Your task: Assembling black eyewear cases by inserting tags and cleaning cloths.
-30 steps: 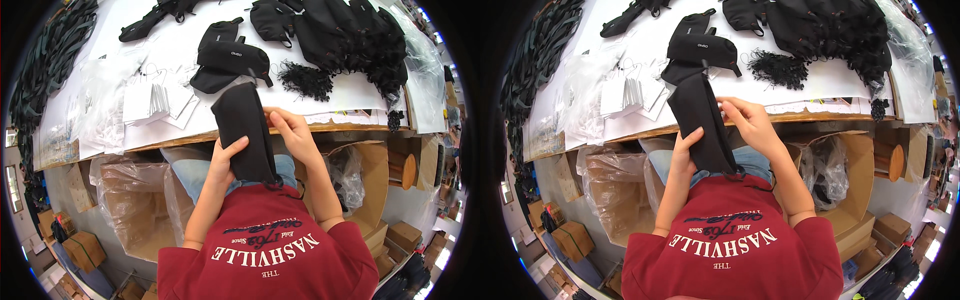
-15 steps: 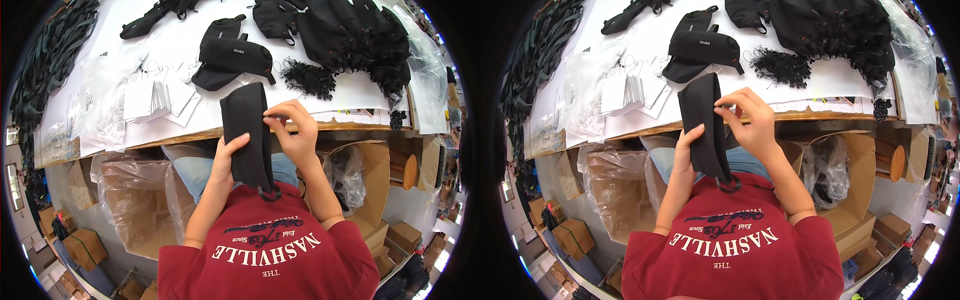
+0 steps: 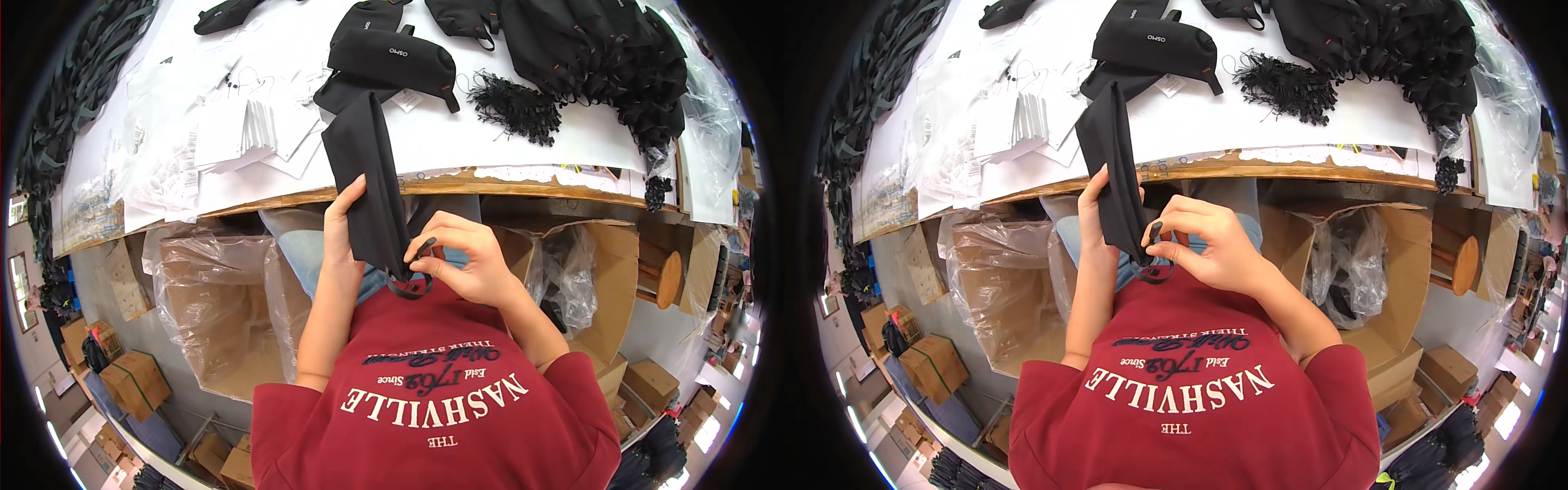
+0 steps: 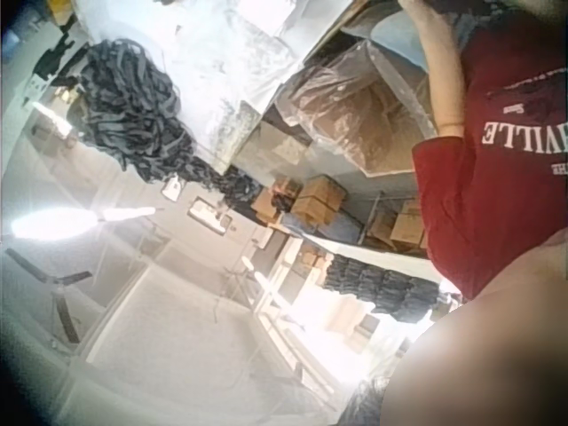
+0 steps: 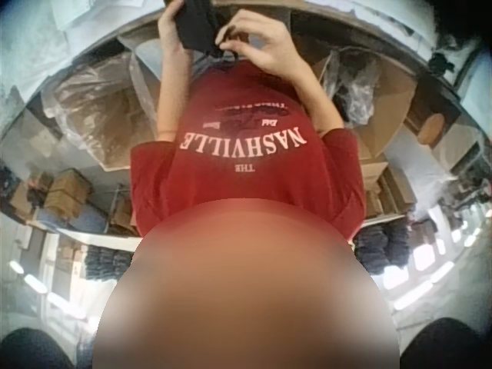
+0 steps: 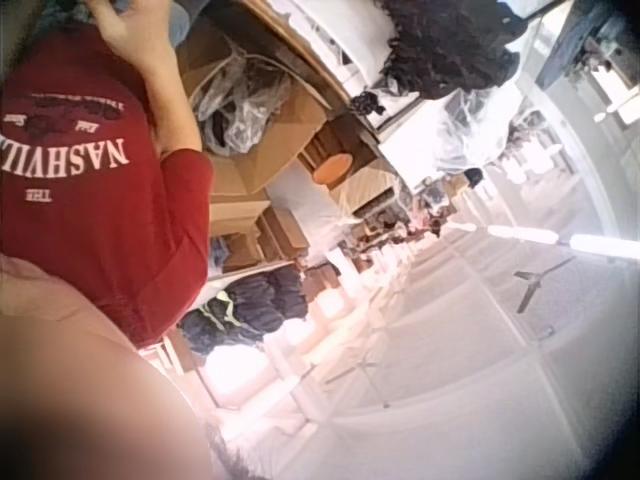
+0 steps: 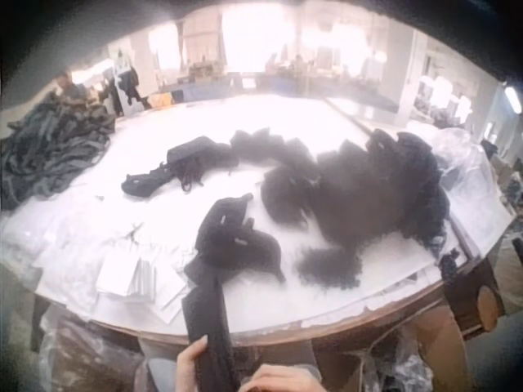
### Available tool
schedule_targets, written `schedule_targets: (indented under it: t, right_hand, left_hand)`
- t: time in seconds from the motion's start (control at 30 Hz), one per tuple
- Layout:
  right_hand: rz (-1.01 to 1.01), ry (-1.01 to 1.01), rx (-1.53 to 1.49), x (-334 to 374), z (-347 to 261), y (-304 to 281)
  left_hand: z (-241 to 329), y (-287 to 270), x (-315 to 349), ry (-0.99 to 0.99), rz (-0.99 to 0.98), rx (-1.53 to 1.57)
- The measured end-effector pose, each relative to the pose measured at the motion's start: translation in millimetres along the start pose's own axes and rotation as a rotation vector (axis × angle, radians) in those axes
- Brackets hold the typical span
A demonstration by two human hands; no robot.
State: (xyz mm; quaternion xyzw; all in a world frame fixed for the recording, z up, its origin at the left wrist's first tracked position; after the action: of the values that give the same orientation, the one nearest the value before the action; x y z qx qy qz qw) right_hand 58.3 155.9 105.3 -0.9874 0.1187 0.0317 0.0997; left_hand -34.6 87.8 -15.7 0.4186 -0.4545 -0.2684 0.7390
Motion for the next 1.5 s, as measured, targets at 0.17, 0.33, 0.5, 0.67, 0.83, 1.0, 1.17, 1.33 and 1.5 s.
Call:
schedule_targets:
  t: [0.17,0.33,0.5,0.67,0.83,1.0,1.17,1.33,1.5]
  right_hand:
    - [-0.109,0.003,0.021,4.2,-1.1,2.7]
    - [0.019,-0.157,0.472,-1.3,-22.7,-25.6]
    - [0.026,-0.1,0.895,-13.2,-36.3,-14.6]
    - [-0.102,-0.12,0.769,-17.9,-25.0,4.4]
    - [-0.018,-0.078,0.696,-14.5,-13.4,-11.7]
    - [0.096,-0.102,0.786,-22.9,-11.6,-17.6]
    - [-0.042,-0.212,0.574,-11.6,-18.7,-8.3]
    - [0.277,0.037,0.973,-32.4,21.5,-59.9]
    - [0.371,-0.092,0.891,-21.0,-3.7,-81.7]
  left_hand:
    - [-4.8,9.4,4.9,-0.073,-0.079,-0.051]
    - [3.5,-3.1,-1.4,0.006,-0.12,-0.011]
    - [11.2,24.2,11.1,0.191,-0.008,-0.39]
    - [-2.2,32.6,11.2,0.149,-0.071,-0.363]
    - [-1.1,33.4,6.6,0.145,-0.095,-0.428]
    - [-6.2,26.3,5.4,0.148,-0.086,-0.481]
    - [-2.2,20.8,5.4,0.165,-0.061,-0.429]
    - [-7.1,16.7,6.5,0.118,-0.071,-0.479]
    - [-3.9,16.0,7.3,0.142,-0.054,-0.485]
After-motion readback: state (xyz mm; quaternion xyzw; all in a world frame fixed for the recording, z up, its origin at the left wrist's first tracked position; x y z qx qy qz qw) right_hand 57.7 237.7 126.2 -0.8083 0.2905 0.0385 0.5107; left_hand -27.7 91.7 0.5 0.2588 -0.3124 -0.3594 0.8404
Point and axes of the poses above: each hand's wrist, its own x-axis away from the middle knuckle, its own y-axis out of the palm, z = x × y, the point moved 10 cm from there along -x, towards the middle knuckle, and after that the axes turned 4 degrees about -z, right-handed, at the moved point
